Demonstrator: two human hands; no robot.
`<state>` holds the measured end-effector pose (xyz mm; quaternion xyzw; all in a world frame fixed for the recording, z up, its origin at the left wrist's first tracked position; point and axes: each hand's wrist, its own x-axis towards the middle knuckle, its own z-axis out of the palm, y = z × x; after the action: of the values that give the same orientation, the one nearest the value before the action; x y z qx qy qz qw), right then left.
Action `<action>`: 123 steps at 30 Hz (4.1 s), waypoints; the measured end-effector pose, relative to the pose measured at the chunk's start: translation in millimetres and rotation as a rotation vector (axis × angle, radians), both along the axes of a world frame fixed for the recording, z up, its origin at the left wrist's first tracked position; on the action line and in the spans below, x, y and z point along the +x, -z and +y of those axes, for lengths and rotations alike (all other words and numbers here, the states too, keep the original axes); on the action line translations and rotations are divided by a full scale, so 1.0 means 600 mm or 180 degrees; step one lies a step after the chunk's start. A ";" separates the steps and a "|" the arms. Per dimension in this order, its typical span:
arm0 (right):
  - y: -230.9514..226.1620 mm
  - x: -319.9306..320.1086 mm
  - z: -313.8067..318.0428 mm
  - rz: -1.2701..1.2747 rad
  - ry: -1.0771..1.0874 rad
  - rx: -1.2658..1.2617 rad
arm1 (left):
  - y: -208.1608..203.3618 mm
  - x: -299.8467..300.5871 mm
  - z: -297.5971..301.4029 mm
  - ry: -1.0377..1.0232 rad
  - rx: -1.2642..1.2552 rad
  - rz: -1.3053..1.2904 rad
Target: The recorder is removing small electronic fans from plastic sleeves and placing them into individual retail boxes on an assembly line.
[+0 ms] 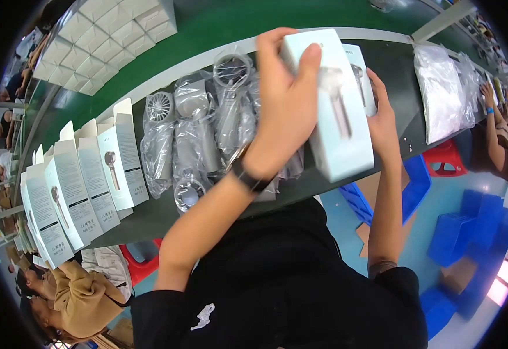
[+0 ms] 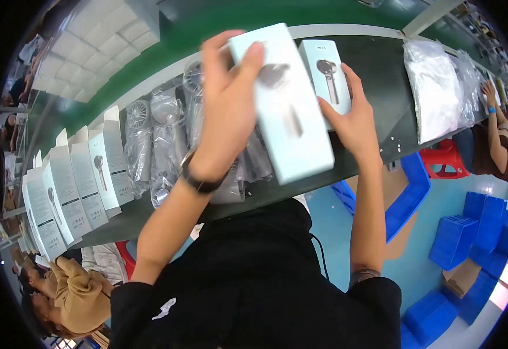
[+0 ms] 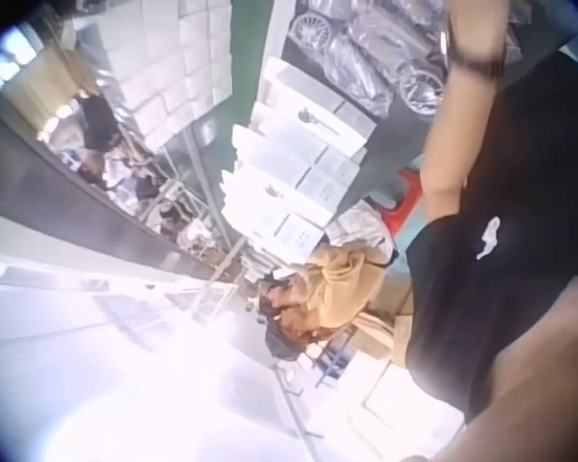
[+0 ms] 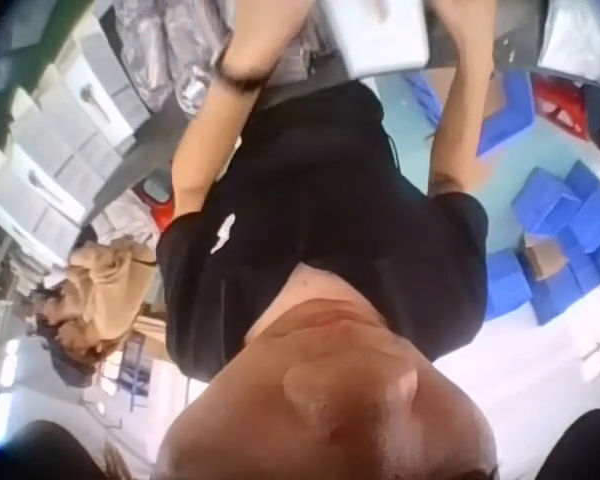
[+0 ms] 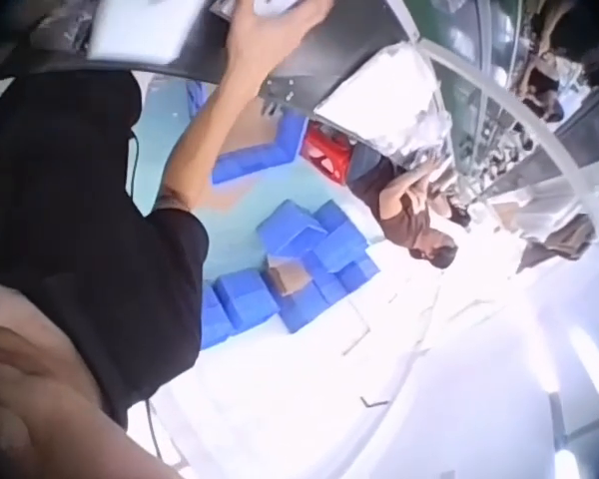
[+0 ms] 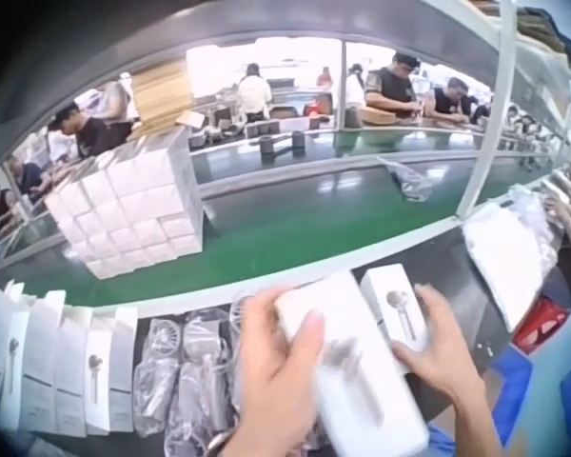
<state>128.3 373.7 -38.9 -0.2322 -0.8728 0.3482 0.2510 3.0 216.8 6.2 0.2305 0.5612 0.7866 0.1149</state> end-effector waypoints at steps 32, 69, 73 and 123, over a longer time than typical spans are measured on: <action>-0.041 -0.137 -0.204 -0.0612 -0.1039 0.0615 | -0.135 0.032 -0.401 -0.1423 -0.2503 0.1823; 0.047 0.123 -0.154 0.0872 0.0938 -0.1079 | -0.073 0.011 -0.356 -0.0072 -0.3429 0.2558; 0.046 0.124 -0.156 0.0498 0.0839 -0.0362 | -0.076 -0.012 -0.373 0.0178 -0.3166 0.2685; -0.143 0.041 -0.168 0.1774 -0.0522 -0.1368 | -0.061 -0.019 -0.425 0.0051 -0.2630 0.2298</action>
<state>153.1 273.0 47.0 -0.1051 -0.6934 0.5927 0.3960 -8.2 -38.0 42.9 0.4257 0.8254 0.3708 0.0020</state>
